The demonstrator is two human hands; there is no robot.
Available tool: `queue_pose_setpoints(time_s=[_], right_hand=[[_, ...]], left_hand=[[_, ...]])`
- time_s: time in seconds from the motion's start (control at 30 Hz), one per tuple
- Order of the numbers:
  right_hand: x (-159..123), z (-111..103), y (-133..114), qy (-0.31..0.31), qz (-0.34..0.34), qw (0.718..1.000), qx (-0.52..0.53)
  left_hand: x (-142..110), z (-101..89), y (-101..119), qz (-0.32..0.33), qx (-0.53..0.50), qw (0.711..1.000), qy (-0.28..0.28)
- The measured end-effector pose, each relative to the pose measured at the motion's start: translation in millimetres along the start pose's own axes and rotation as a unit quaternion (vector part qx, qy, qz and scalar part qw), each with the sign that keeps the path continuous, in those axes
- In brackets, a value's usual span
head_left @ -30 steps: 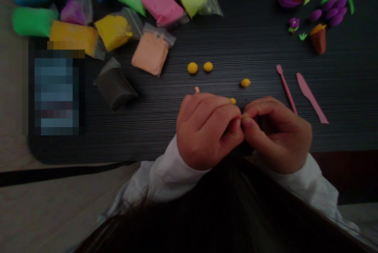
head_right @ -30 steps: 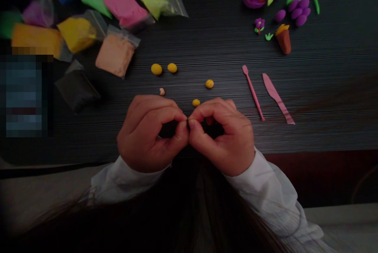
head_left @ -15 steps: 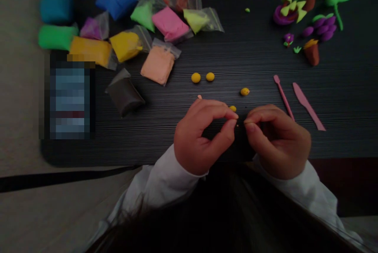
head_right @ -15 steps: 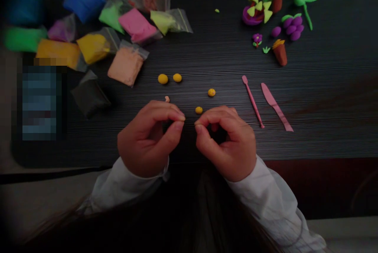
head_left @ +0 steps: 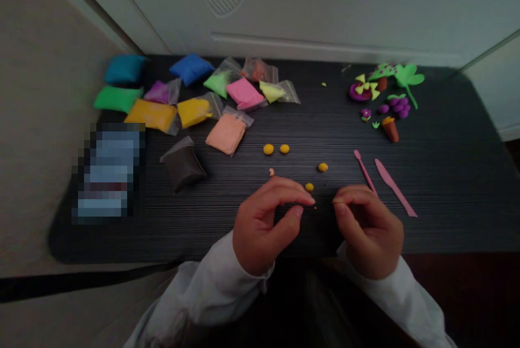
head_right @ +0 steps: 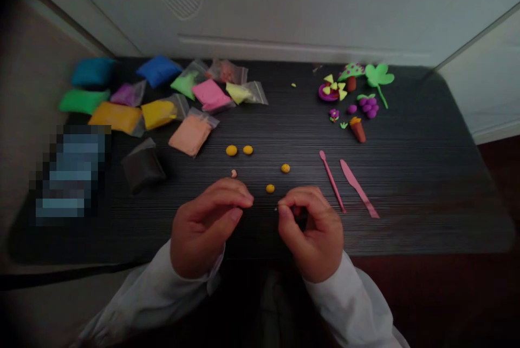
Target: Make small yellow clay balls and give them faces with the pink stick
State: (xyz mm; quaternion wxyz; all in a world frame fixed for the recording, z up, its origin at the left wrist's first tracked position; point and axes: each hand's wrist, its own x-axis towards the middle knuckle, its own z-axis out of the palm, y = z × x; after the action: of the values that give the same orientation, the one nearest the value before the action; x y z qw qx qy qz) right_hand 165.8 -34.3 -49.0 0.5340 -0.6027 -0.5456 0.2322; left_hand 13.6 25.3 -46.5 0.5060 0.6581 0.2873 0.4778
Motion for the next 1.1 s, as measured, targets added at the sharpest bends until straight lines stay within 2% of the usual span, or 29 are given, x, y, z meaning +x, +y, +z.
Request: queue_pose_setpoints(time_s=[0.1, 0.17, 0.3, 0.47, 0.67, 0.77, 0.87, 0.97, 1.1], right_hand=[[0, -7, 9, 0.046, -0.019, 0.998, -0.040], [1, -14, 14, 0.049, -0.015, 0.993, -0.108], [5, -20, 20, 0.004, -0.002, 0.978, -0.209], [11, -14, 22, -0.050, -0.006, 0.954, -0.294], [11, -7, 26, -0.063, -0.026, 0.939, -0.338], [10, -7, 28, -0.060, -0.036, 0.937, -0.341], [10, -7, 29, -0.059, -0.038, 0.938, -0.340], [9, -9, 30, -0.055, -0.038, 0.940, -0.335], [8, -11, 32, -0.051, -0.042, 0.942, -0.328]], left_hand=[[1, -0.7, 1, -0.001, -0.058, 0.998, 0.004], [1, -0.8, 1, -0.044, -0.079, 0.996, 0.005], [-1, -0.6, 2, -0.077, -0.127, 0.989, 0.002], [1, -0.9, 2, -0.123, -0.190, 0.974, 0.004], [0, -1.0, -2, -0.221, -0.244, 0.944, 0.030], [2, -0.1, 3, -0.303, -0.296, 0.904, 0.058], [4, 1.4, 13, -0.373, -0.400, 0.833, 0.080], [2, 3.7, 22, -0.395, -0.494, 0.771, 0.069], [-3, 7.8, 29, -0.398, -0.554, 0.729, 0.051]])
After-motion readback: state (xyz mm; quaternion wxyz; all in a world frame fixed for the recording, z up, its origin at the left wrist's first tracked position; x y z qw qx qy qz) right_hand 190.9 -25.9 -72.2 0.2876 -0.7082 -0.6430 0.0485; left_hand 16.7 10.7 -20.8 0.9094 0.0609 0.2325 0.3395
